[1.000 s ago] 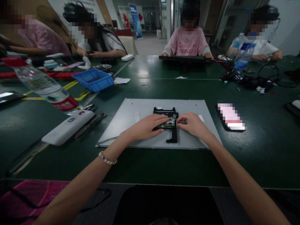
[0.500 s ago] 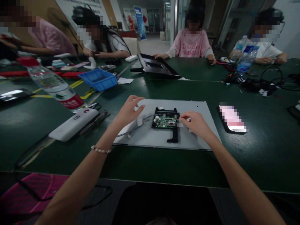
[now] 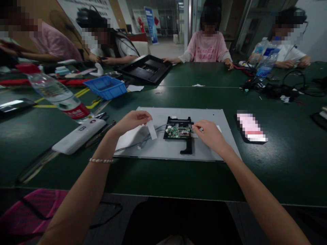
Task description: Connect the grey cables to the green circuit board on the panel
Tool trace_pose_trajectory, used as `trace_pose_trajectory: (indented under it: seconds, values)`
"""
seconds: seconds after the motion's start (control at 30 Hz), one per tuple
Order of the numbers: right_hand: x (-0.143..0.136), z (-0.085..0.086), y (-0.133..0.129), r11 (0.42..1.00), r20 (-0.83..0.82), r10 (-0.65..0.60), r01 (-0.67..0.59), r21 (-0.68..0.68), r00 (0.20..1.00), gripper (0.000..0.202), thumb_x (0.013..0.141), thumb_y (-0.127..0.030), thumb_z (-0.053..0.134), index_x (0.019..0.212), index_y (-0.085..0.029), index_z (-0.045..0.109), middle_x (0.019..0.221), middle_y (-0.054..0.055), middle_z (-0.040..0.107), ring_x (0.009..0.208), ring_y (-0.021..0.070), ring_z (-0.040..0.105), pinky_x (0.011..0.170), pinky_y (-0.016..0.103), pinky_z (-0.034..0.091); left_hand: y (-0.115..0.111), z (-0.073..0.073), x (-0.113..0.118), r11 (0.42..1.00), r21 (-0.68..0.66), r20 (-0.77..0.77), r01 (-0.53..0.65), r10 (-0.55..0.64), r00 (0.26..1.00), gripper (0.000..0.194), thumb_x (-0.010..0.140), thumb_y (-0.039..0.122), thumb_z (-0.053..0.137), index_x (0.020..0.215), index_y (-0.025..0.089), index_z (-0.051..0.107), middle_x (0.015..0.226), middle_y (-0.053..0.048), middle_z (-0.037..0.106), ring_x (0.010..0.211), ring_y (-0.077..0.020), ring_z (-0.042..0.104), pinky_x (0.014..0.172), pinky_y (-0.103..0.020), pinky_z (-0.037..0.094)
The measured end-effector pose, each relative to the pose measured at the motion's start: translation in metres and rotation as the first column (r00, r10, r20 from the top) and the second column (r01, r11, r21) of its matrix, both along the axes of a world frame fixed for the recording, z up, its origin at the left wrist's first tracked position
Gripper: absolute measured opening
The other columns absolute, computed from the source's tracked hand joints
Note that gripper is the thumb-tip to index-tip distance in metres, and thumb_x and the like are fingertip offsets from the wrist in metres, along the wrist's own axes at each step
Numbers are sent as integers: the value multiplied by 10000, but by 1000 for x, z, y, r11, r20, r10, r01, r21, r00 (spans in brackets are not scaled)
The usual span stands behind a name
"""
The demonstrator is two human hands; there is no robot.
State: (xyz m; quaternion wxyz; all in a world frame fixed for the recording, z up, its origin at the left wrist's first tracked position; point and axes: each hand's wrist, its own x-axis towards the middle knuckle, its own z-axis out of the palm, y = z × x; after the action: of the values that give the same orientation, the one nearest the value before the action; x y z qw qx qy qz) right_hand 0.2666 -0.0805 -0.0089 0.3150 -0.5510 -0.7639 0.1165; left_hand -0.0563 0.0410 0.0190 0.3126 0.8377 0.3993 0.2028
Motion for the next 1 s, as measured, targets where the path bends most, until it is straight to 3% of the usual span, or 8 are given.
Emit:
trace_pose_trajectory:
  seconds: [0.07, 0.17, 0.23, 0.33, 0.43, 0.53, 0.8, 1.0]
  values:
    - [-1, 1, -1, 1000, 3, 7, -7, -10, 1000, 233, 901, -299, 456, 857, -194, 659, 879, 56, 683, 809, 196, 609, 714, 327, 449, -2, 3, 1, 998, -41, 41, 45, -43, 998, 238, 808, 378, 543, 850, 159, 625, 787, -32, 648, 693, -133, 583, 656, -254, 465]
    - [-1, 1, -1, 1000, 20, 14, -13, -24, 1000, 239, 909, -302, 450, 857, -198, 659, 893, 55, 682, 827, 199, 611, 735, 333, 453, -3, 1, 2, 997, -11, -55, 72, -72, 996, 224, 808, 366, 554, 849, 163, 641, 809, -36, 648, 713, -139, 581, 683, -269, 468]
    - [-1, 1, 0, 1000, 30, 14, -13, -27, 999, 236, 910, -300, 450, 860, -201, 659, 902, 55, 683, 837, 201, 612, 748, 339, 456, -3, -1, 3, 998, 38, -108, 53, -48, 993, 239, 785, 352, 588, 935, 173, 637, 895, -42, 646, 724, -140, 583, 695, -278, 470]
    - [-2, 2, 0, 1000, 40, 9, -9, -15, 999, 230, 908, -301, 453, 883, -205, 661, 916, 57, 683, 845, 205, 613, 759, 348, 460, -5, 2, 5, 991, 135, -23, -19, 23, 999, 368, 760, 341, 629, 1088, 187, 566, 1030, -53, 600, 744, -132, 574, 687, -271, 470]
    - [-6, 5, -2, 999, 29, 8, -9, 32, 1000, 232, 909, -283, 448, 922, -200, 663, 944, 65, 678, 876, 206, 612, 796, 354, 458, -11, 10, 7, 991, 136, 47, 7, -13, 999, 266, 805, 352, 582, 1008, 182, 555, 880, -25, 583, 707, -126, 545, 641, -248, 445]
    - [-12, 9, -5, 998, 19, 27, -28, 56, 999, 252, 916, -285, 433, 940, -201, 669, 970, 74, 676, 905, 210, 612, 829, 359, 454, -15, 14, 8, 987, 83, -49, 134, -130, 990, 189, 801, 351, 568, 891, 185, 559, 765, -4, 564, 669, -130, 529, 627, -253, 423]
    - [-11, 8, -4, 999, 30, 2, -3, 34, 1000, 292, 925, -329, 409, 933, -207, 675, 980, 77, 679, 914, 221, 611, 811, 362, 455, -7, -9, 6, 967, 10, -287, 255, -241, 927, 209, 733, 405, 604, 796, 211, 560, 793, -25, 591, 727, -161, 554, 674, -281, 424]
    - [4, 4, 2, 999, 40, -38, 37, 32, 998, 269, 902, -309, 436, 914, -203, 683, 947, 80, 688, 880, 223, 615, 791, 366, 458, 3, -18, 0, 943, 139, -348, 302, -239, 907, 327, 711, 502, 637, 810, 199, 564, 859, -52, 554, 793, -190, 514, 728, -299, 413]
